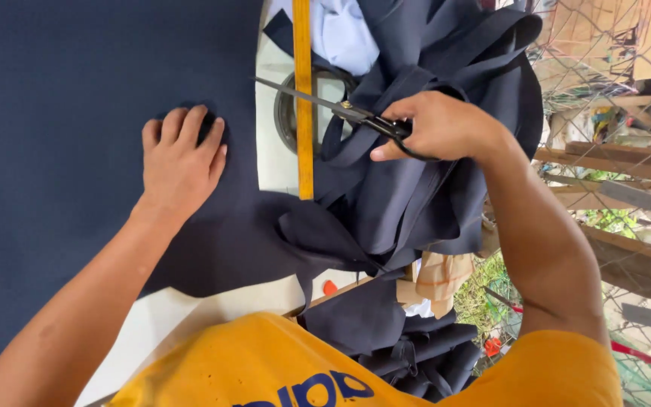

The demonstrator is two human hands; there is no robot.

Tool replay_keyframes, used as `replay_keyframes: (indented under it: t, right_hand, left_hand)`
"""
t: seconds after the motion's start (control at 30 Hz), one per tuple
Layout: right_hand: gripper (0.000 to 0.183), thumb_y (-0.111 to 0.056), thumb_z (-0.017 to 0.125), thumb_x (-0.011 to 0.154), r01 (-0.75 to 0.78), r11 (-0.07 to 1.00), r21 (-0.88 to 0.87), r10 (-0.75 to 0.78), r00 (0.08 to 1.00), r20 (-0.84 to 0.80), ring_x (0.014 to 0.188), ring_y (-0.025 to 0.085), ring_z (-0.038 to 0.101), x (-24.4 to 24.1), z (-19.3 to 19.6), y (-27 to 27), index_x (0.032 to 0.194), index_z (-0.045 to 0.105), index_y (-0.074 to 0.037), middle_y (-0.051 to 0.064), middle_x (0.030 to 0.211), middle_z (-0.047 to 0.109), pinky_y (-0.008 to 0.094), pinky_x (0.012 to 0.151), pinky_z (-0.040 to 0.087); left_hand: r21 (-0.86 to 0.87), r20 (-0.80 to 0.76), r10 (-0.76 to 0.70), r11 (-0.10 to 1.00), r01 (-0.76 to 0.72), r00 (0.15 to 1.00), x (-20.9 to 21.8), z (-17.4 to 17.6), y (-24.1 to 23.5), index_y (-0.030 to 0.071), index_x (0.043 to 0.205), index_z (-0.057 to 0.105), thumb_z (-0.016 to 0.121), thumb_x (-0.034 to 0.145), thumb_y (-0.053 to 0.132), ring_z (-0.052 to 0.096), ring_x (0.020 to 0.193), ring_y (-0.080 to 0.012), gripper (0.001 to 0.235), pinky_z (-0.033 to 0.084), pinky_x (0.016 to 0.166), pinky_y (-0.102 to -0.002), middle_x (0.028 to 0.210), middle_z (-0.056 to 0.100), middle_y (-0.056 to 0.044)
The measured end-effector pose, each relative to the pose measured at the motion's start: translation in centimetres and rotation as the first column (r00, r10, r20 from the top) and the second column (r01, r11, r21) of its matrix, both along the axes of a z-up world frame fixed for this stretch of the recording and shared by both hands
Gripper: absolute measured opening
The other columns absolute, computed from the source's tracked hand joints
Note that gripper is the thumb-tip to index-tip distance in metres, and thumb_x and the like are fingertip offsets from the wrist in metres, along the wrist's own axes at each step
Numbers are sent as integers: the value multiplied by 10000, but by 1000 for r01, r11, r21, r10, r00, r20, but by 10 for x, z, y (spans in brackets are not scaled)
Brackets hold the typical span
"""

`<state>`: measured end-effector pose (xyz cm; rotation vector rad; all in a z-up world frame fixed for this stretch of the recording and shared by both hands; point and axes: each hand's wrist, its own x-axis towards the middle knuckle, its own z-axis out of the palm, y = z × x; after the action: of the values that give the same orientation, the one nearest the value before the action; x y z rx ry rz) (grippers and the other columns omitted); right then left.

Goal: The person folds and aligns a large piece of dark blue fabric on a white table, then uses large shears to cut along marked lines. The person handles the fabric and shears throughout, cutting multiple sections and moving the cut pieces aside.

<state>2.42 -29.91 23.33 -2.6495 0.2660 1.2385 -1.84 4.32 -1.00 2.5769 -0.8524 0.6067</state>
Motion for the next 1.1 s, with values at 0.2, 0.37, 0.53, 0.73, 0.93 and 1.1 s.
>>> replay_keyframes:
  t: [0.2,0.37,0.53,0.73,0.93,1.1]
  right_hand:
    - [425,-254,907,770,74,995,68,-64,987,-148,540,280,623,42,0,-11,1127,825,-38,187,672,668,383,554,496]
    - [323,-249,880,842,77,995,60,-56,957,-286,572,183,535,59,-23,-29,1084,802,-50,94,693,630,340,575,438]
    - [305,-232,885,851,74,995,69,-48,946,-321,580,184,534,78,-32,-24,1096,816,-63,81,740,654,342,580,434]
    - [344,-269,889,834,-58,995,-86,31,957,-290,869,155,648,92,-19,-19,1126,836,-95,36,931,780,313,782,466]
    - [458,-217,883,826,4,989,-148,-52,946,-321,935,181,693,98,-23,-14,1272,820,-133,56,1020,823,338,838,513]
    - [570,-232,901,771,-59,998,-34,44,940,-338,934,167,651,98,-40,-16,1320,765,-159,5,1094,772,314,814,490]
  left_hand:
    - [-77,20,10,997,-8,1000,-1,-3,-6,122,1225,785,646,1030,294,585,1254,-345,295,416,963,-480,1336,647,-159]
    - [117,-66,46,992,-38,997,-2,24,1,174,1282,759,694,1040,341,600,1225,-244,301,485,976,-430,1396,652,-69]
    - [121,-101,46,992,-34,994,-1,25,1,180,1291,764,690,1043,349,604,1245,-244,309,485,994,-431,1412,651,-69]
    - [112,-121,63,992,-49,991,-3,24,1,185,1285,752,700,1036,350,605,1243,-245,304,478,987,-425,1405,645,-68]
    - [95,-144,55,995,-42,988,-2,24,-1,189,1284,759,684,1057,343,612,1245,-244,284,475,990,-423,1433,645,-65]
    - [107,-156,68,993,-52,985,-3,25,0,201,1301,752,662,1073,355,606,1295,-269,289,479,1005,-419,1501,613,-93]
